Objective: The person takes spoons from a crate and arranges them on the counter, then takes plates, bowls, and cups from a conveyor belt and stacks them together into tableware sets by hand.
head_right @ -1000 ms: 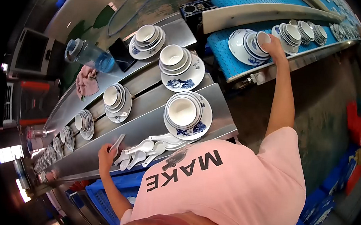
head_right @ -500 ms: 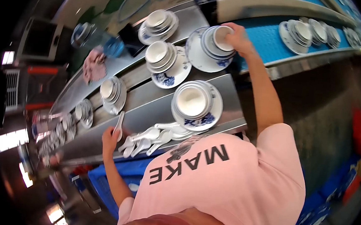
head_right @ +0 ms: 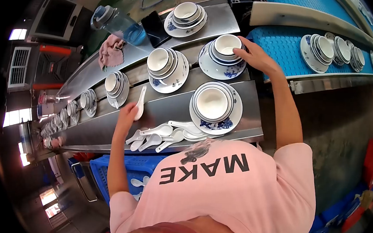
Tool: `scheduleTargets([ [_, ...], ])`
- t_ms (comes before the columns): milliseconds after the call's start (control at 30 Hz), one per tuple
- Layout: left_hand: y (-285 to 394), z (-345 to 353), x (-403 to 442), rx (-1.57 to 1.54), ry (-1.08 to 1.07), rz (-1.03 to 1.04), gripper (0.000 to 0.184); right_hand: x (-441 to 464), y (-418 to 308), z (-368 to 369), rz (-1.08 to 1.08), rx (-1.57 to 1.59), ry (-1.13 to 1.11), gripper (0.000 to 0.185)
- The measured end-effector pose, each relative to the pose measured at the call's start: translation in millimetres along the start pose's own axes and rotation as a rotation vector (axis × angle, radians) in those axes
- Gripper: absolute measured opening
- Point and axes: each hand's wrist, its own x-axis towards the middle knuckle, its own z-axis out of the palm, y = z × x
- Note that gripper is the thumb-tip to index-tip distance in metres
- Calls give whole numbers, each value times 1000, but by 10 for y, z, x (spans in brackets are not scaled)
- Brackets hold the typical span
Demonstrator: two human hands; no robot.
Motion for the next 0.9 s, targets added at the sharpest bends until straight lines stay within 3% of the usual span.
scheduleTargets([
  [67,246,139,142,-258,-80,-141,34,-42,-27,-67,30,-15,-40,45],
  [167,411,329,268,-398,-98,-115,38,-124,50,-415,-180,-16,251,37],
  [200,384,336,299,-354,-142,-76,40,-139,85,-639,-201,-119,421,31],
  [300,354,234,153,-193,-194,-10,34,-214,253,-1351,-243,-713,867,35],
  [367,283,68,0,3,-197,16,29,-189,501,-1740,-98,-813,862,40],
  [400,177,-4,-92,251,-123,123,29,-219,554,-1882,-24,-853,853,43],
  [467,110,-161,-285,420,-163,132,34,-243,423,-2011,317,-782,545,45],
  [500,178,-192,-417,522,-149,98,38,-168,759,-2117,309,-732,483,43],
  [567,-45,-272,-568,608,-143,133,46,-204,542,-2066,436,-645,347,40],
  [633,-117,-252,-696,636,-119,199,43,-191,495,-2020,422,-691,275,40],
  [733,-150,-208,-775,560,-69,49,33,-185,553,-1964,404,-766,231,45],
  [833,-213,-179,-746,601,-62,51,23,-266,465,-1919,446,-684,202,59],
  [900,-280,-183,-714,595,-53,206,13,-352,275,-1742,503,-555,116,60],
])
